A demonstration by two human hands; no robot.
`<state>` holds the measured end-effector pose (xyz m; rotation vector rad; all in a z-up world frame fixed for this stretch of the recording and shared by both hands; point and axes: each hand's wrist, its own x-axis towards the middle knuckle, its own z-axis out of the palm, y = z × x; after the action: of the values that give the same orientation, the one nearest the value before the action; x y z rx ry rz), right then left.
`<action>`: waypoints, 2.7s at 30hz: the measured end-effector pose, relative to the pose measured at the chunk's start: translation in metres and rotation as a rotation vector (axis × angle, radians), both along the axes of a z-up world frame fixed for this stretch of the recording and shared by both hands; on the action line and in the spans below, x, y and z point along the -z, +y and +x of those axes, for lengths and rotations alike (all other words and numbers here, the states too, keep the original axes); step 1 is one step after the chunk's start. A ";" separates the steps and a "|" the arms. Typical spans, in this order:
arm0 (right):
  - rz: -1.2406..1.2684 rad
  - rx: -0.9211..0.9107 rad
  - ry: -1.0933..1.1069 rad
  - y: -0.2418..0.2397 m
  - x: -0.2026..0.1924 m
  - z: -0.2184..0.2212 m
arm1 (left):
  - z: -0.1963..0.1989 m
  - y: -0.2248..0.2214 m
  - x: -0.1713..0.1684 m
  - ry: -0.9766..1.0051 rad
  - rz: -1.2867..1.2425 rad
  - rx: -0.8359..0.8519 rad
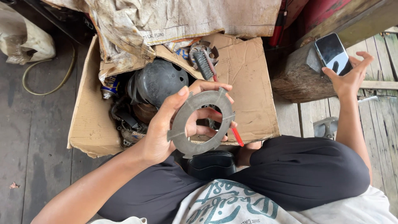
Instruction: Cleaning a circular metal motorcycle part using a toothbrush to remove grime
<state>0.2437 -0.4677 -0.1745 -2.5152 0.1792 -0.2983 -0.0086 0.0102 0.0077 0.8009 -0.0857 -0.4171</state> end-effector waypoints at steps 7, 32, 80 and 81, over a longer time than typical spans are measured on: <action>0.003 -0.202 -0.066 -0.033 0.025 0.009 | -0.002 -0.002 0.005 -0.016 -0.022 -0.010; 0.697 -0.966 0.769 0.210 -0.154 -0.195 | -0.015 -0.005 0.013 -0.006 -0.067 0.083; -0.060 -1.069 -0.200 0.185 -0.187 -0.178 | 0.008 -0.011 0.018 0.022 -0.178 0.080; -0.054 -0.968 -0.255 0.185 -0.190 -0.175 | 0.008 -0.011 0.017 0.034 -0.150 0.087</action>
<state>0.0683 -0.2828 0.0156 -2.2737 -1.1146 -0.2078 -0.0008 -0.0012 -0.0095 0.6434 -0.1197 -0.5006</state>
